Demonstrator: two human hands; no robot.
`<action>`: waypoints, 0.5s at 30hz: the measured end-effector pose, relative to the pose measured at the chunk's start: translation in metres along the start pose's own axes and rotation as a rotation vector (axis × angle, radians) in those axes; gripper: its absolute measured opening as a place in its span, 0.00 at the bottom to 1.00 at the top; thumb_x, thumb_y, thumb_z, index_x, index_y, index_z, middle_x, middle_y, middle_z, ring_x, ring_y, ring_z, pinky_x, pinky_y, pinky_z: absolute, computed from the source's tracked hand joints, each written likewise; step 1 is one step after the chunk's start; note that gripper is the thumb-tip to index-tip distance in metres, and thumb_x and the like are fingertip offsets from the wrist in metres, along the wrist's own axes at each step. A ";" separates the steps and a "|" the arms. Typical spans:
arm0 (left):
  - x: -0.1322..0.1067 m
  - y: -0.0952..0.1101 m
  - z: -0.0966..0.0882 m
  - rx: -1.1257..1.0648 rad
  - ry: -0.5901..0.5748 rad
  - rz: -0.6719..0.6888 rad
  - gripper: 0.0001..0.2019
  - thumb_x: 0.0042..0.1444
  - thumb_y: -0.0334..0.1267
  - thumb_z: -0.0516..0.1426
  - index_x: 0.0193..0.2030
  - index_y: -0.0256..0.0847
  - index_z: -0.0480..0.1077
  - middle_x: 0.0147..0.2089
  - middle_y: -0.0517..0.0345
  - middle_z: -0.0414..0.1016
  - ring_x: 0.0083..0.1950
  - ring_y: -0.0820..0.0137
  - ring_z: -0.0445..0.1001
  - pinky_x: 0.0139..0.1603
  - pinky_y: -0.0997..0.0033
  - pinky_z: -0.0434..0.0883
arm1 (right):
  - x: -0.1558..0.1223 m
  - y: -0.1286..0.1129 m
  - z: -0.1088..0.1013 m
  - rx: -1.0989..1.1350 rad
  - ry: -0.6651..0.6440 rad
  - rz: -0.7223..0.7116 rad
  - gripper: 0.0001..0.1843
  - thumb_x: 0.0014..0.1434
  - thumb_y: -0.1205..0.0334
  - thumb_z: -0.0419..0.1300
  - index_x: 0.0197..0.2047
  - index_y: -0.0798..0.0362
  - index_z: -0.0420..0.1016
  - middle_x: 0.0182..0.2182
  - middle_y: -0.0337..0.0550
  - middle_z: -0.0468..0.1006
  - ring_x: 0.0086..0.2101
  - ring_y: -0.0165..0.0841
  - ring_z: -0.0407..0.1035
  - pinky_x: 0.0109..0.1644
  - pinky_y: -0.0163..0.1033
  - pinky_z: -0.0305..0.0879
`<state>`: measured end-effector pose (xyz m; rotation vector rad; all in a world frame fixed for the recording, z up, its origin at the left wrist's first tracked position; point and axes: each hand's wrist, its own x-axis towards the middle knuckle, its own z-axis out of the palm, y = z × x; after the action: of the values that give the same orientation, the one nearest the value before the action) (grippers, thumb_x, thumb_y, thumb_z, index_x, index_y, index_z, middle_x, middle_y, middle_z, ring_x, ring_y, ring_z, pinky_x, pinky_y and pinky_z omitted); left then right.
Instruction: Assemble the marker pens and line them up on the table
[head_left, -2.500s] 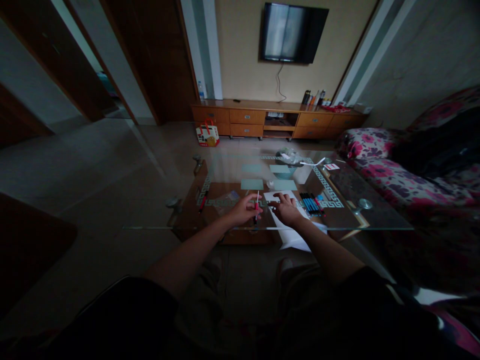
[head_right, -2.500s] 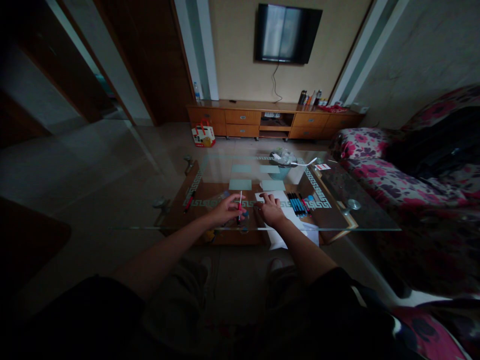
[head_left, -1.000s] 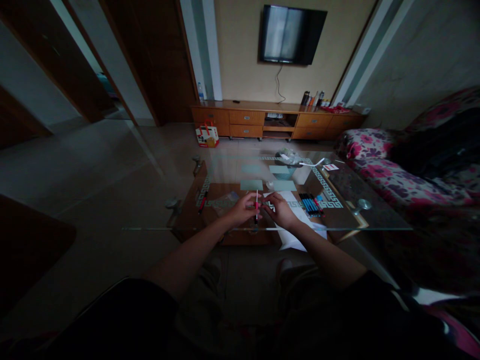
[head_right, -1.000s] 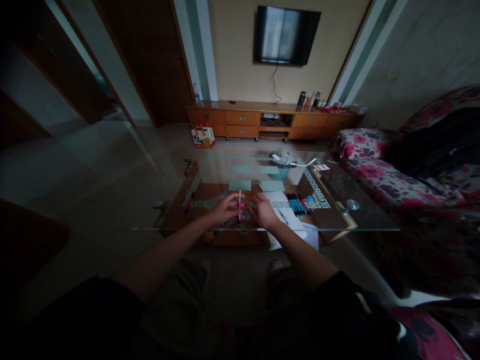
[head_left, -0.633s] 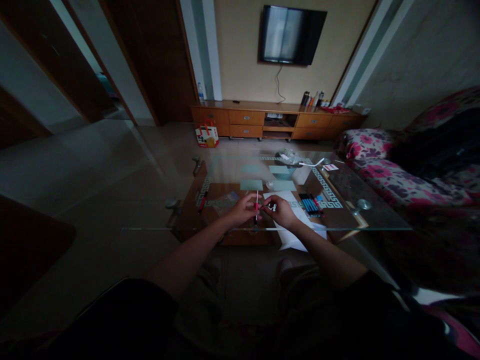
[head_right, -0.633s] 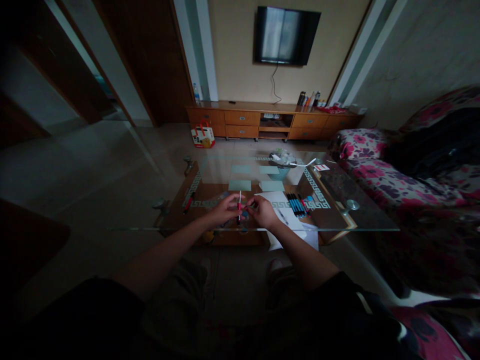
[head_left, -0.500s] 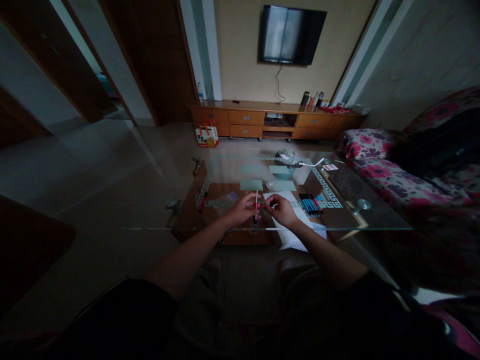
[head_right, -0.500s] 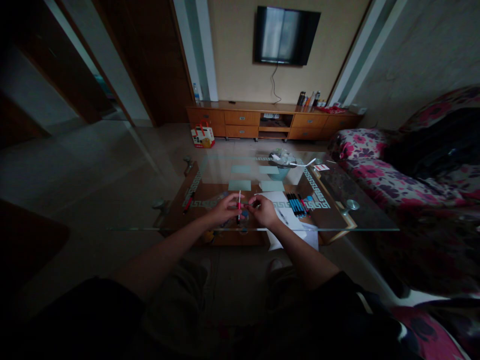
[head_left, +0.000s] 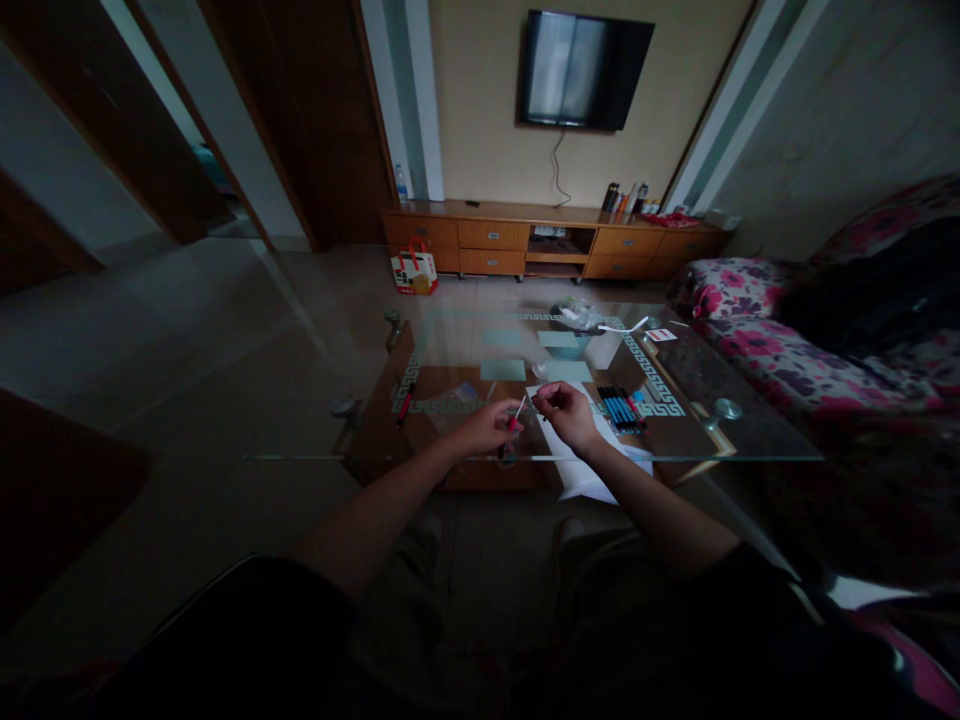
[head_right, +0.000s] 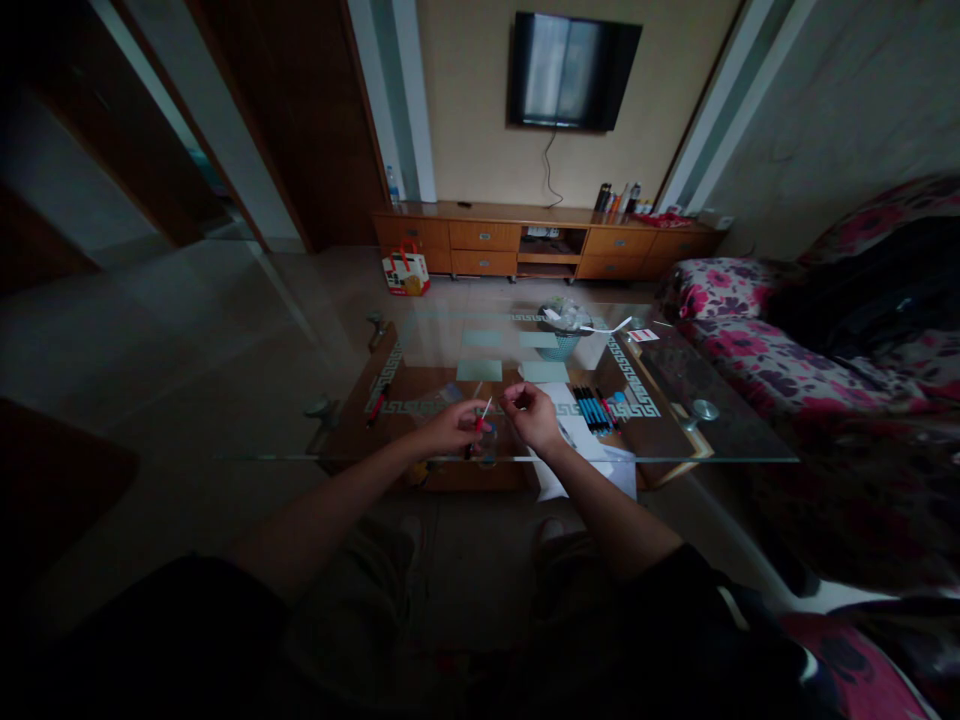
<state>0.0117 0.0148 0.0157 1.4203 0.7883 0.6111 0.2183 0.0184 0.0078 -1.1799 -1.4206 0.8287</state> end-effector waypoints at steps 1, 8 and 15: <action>0.000 -0.001 0.000 0.003 -0.007 0.001 0.28 0.48 0.27 0.61 0.58 0.40 0.64 0.44 0.50 0.75 0.26 0.75 0.75 0.26 0.75 0.72 | 0.000 0.000 0.000 0.004 0.003 0.000 0.20 0.51 0.45 0.67 0.37 0.52 0.73 0.33 0.44 0.77 0.32 0.34 0.71 0.35 0.39 0.70; 0.004 -0.010 -0.004 0.015 -0.046 0.006 0.30 0.45 0.26 0.61 0.58 0.39 0.65 0.43 0.49 0.77 0.25 0.75 0.74 0.27 0.74 0.72 | 0.000 -0.006 0.001 0.046 -0.002 0.013 0.21 0.52 0.45 0.66 0.41 0.53 0.73 0.33 0.44 0.77 0.34 0.34 0.72 0.37 0.39 0.70; 0.006 -0.013 -0.005 0.015 -0.058 0.028 0.31 0.45 0.26 0.62 0.59 0.38 0.66 0.42 0.50 0.77 0.25 0.76 0.74 0.27 0.75 0.73 | 0.000 -0.006 0.001 0.035 -0.019 0.021 0.21 0.52 0.47 0.67 0.42 0.53 0.74 0.33 0.44 0.78 0.32 0.33 0.72 0.37 0.39 0.70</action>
<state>0.0106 0.0212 0.0018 1.4585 0.7295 0.5833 0.2165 0.0165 0.0131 -1.1652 -1.4059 0.8774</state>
